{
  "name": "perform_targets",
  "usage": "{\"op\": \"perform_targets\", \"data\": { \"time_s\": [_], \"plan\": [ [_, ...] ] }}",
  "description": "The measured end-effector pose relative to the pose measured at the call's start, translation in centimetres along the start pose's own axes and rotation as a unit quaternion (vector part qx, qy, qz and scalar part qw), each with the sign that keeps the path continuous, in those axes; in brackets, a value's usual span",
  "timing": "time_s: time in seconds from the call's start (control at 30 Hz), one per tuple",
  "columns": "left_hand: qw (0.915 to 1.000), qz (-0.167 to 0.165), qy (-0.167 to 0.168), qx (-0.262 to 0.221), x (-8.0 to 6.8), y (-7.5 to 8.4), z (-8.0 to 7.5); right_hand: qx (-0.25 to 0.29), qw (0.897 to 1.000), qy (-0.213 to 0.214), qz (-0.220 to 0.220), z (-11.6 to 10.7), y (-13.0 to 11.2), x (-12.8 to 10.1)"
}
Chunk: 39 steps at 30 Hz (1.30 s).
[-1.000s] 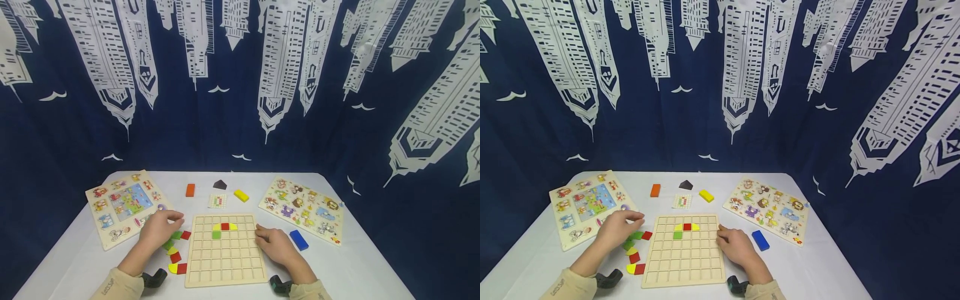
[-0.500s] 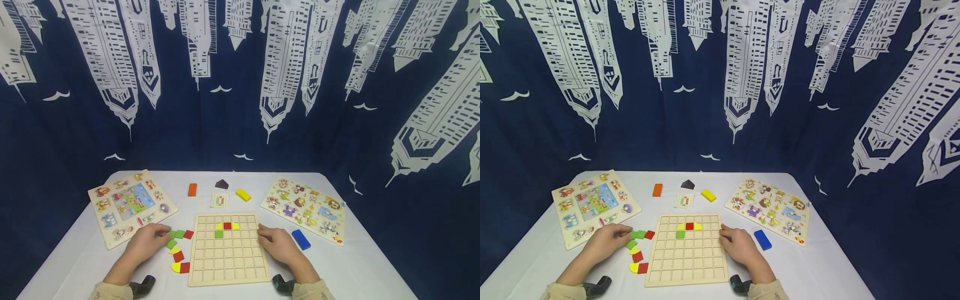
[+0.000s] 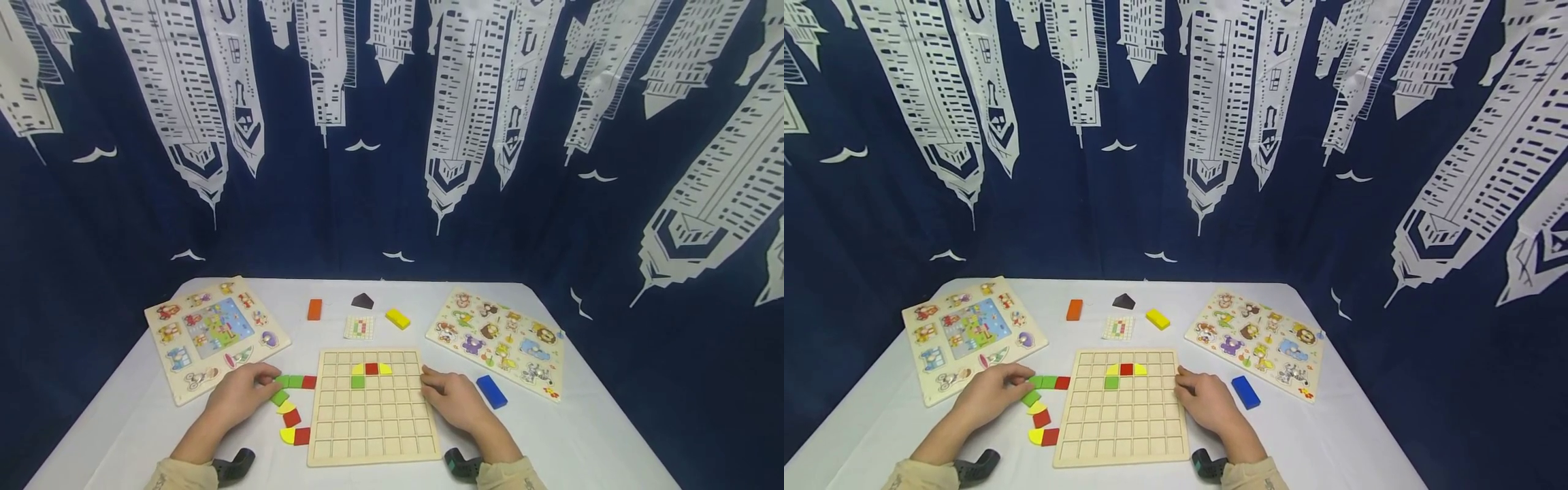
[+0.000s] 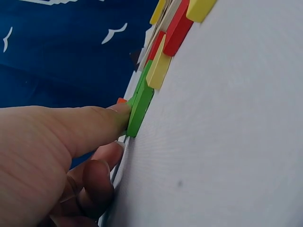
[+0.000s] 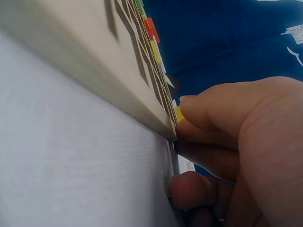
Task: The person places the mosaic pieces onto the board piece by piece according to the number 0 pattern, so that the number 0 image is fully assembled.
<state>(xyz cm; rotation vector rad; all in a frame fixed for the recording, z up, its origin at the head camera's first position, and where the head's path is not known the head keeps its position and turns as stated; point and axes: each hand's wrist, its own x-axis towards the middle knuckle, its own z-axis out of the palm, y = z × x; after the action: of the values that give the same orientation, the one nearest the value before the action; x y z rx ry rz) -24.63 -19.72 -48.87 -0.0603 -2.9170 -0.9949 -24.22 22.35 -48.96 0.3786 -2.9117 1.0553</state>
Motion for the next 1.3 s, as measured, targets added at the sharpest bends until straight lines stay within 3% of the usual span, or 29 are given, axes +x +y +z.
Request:
{"op": "perform_targets", "data": {
  "time_s": [0.2,0.47,0.87,1.0,1.3],
  "plan": [
    [0.9998,-0.015,0.004,-0.014,0.0,-0.2,0.2,-0.001,1.0,0.005,-0.007,0.1,0.1,0.0],
    [0.9997,-0.013,0.016,-0.015,0.1,-0.2,0.1,0.0,1.0,0.001,-0.003,0.1,0.1,0.0],
    [0.9972,-0.008,0.043,-0.06,0.1,0.1,-0.5,-0.01,1.0,-0.001,-0.004,0.0,-0.1,0.0],
    [0.9963,-0.003,0.05,-0.07,0.0,1.1,-0.4,-0.016,1.0,-0.005,-0.01,0.1,0.0,0.0],
    [0.9984,0.016,0.013,-0.053,0.3,5.3,1.5,-0.023,1.0,-0.004,-0.009,0.1,0.1,0.2]
  ]
}}
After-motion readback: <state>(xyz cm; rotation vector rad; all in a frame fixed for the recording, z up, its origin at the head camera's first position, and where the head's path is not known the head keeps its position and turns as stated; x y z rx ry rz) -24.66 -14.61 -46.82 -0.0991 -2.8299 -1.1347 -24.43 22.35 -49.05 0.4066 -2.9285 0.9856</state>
